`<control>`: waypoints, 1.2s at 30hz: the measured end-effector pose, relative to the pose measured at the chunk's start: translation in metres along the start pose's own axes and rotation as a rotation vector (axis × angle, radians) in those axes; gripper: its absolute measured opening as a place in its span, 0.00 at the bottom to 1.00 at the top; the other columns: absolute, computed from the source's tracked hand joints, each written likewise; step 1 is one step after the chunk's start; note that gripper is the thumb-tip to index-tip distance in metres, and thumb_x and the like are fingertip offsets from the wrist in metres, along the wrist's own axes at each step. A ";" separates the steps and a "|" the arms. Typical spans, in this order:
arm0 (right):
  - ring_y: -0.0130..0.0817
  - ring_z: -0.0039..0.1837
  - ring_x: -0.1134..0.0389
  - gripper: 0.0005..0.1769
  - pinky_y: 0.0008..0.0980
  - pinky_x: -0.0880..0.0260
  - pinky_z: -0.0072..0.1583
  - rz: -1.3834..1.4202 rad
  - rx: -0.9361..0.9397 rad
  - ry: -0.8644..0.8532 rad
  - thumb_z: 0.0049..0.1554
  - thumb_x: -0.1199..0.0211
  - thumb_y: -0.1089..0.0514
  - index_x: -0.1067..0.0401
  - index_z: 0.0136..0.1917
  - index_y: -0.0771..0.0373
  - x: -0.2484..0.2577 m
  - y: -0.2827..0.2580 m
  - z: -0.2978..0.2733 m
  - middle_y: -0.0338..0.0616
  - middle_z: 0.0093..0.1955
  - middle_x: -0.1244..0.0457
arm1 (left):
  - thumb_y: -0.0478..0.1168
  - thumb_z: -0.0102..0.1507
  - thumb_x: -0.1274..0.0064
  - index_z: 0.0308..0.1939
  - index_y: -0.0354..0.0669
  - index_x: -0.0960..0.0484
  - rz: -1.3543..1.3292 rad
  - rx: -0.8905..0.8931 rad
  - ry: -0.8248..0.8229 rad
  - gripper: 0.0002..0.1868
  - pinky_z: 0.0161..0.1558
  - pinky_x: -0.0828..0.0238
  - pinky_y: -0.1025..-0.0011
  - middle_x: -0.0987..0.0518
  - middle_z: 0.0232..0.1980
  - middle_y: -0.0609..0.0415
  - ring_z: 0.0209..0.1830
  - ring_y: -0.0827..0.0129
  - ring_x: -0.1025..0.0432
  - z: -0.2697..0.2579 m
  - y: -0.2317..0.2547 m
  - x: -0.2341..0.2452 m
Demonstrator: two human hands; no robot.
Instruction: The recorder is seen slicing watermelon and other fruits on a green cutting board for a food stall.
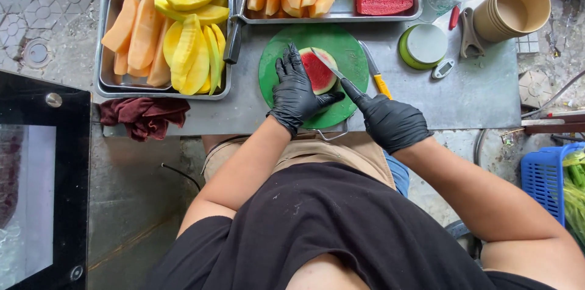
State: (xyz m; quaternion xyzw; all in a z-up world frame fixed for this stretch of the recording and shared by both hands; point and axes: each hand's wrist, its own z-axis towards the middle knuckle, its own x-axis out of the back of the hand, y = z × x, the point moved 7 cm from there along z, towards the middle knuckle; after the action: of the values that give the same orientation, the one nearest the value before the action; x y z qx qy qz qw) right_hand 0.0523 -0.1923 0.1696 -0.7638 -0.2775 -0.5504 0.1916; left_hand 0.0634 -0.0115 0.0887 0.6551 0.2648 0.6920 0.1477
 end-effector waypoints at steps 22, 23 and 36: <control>0.60 0.44 0.28 0.14 0.56 0.29 0.48 0.399 -0.111 -0.040 0.64 0.52 0.52 0.37 0.55 0.63 -0.096 0.048 0.073 0.62 0.40 0.31 | 0.68 0.41 0.26 0.75 0.24 0.57 0.011 0.006 -0.010 0.78 0.66 0.38 0.48 0.44 0.73 0.28 0.71 0.35 0.46 -0.003 0.005 -0.002; 0.61 0.45 0.29 0.14 0.56 0.29 0.49 0.425 -0.110 -0.060 0.65 0.52 0.51 0.37 0.55 0.64 -0.105 0.049 0.082 0.63 0.41 0.32 | 0.68 0.42 0.26 0.75 0.23 0.56 0.032 -0.003 -0.008 0.77 0.66 0.38 0.48 0.44 0.73 0.28 0.71 0.35 0.46 -0.003 0.005 -0.001; 0.69 0.51 0.33 0.17 0.60 0.34 0.53 0.735 -0.156 0.000 0.63 0.51 0.51 0.38 0.60 0.63 -0.190 0.058 0.113 0.69 0.48 0.34 | 0.72 0.44 0.28 0.74 0.26 0.49 0.067 -0.170 0.116 0.73 0.70 0.42 0.48 0.41 0.73 0.27 0.72 0.33 0.45 -0.006 -0.003 0.000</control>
State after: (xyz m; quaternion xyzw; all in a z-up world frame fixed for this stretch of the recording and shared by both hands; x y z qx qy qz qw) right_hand 0.1262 -0.2098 -0.0463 -0.8246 0.0579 -0.4645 0.3178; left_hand 0.0571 -0.0097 0.0870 0.6078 0.1913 0.7531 0.1638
